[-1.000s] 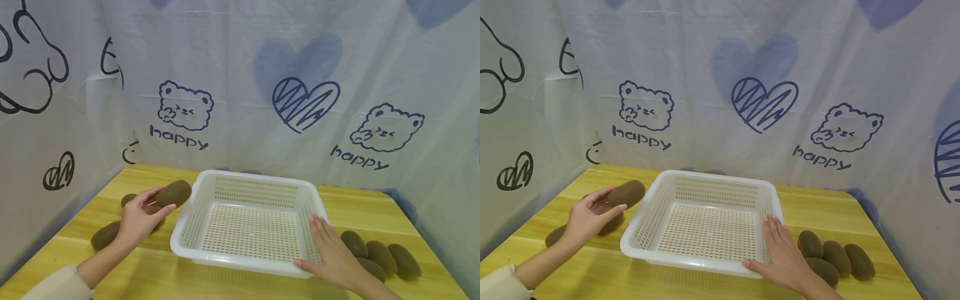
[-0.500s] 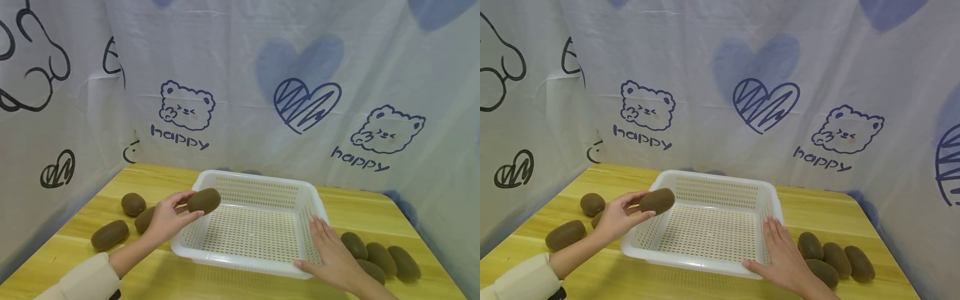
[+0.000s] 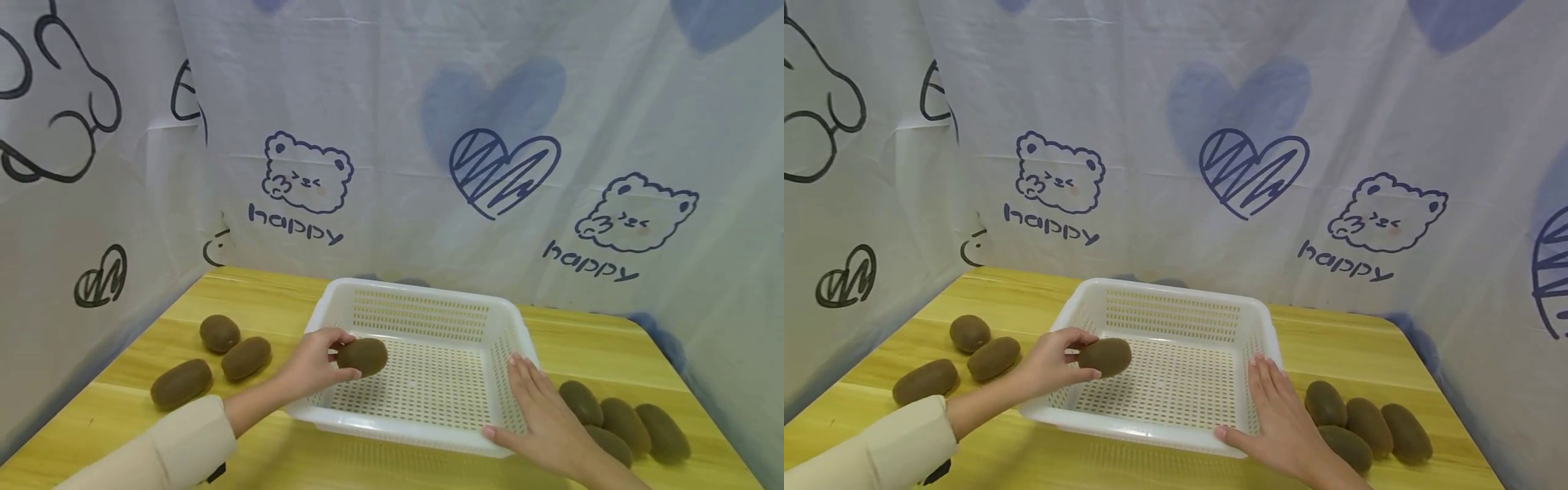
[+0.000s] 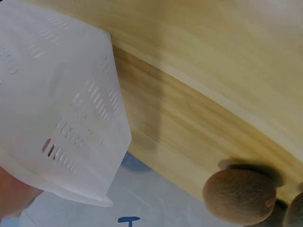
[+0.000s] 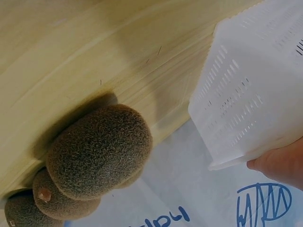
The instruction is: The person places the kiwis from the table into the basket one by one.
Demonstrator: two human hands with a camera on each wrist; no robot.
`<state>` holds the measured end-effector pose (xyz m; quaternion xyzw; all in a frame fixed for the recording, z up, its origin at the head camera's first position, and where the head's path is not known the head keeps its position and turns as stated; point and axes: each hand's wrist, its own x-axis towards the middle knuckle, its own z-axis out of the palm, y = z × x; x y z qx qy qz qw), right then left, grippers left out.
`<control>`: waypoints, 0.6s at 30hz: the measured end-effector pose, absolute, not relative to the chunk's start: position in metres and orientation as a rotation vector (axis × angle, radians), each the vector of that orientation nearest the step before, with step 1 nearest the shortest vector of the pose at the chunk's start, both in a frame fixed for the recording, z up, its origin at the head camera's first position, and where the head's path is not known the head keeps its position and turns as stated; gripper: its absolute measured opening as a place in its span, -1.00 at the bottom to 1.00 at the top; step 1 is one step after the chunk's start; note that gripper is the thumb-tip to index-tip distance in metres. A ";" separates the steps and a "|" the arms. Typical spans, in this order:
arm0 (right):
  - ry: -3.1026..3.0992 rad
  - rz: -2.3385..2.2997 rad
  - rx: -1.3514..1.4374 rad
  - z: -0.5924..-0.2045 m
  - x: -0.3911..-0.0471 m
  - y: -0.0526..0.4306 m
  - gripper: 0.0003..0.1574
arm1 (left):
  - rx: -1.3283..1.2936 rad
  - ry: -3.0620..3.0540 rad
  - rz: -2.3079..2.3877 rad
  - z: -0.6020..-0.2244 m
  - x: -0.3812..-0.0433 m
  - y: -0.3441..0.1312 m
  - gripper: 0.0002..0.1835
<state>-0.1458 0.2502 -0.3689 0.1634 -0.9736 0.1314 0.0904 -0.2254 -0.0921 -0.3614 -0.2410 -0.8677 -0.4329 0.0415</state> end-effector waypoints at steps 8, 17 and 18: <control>-2.896 0.384 0.487 -0.369 -0.146 0.251 0.27 | -0.931 -2.814 -1.052 -0.366 -0.230 -0.079 -0.59; -2.925 0.396 0.480 -0.368 -0.147 0.250 0.27 | -0.955 -2.958 -0.977 -0.372 -0.228 -0.069 -0.61; -2.928 0.390 0.478 -0.368 -0.147 0.250 0.27 | -0.942 -2.981 -0.969 -0.371 -0.228 -0.068 -0.61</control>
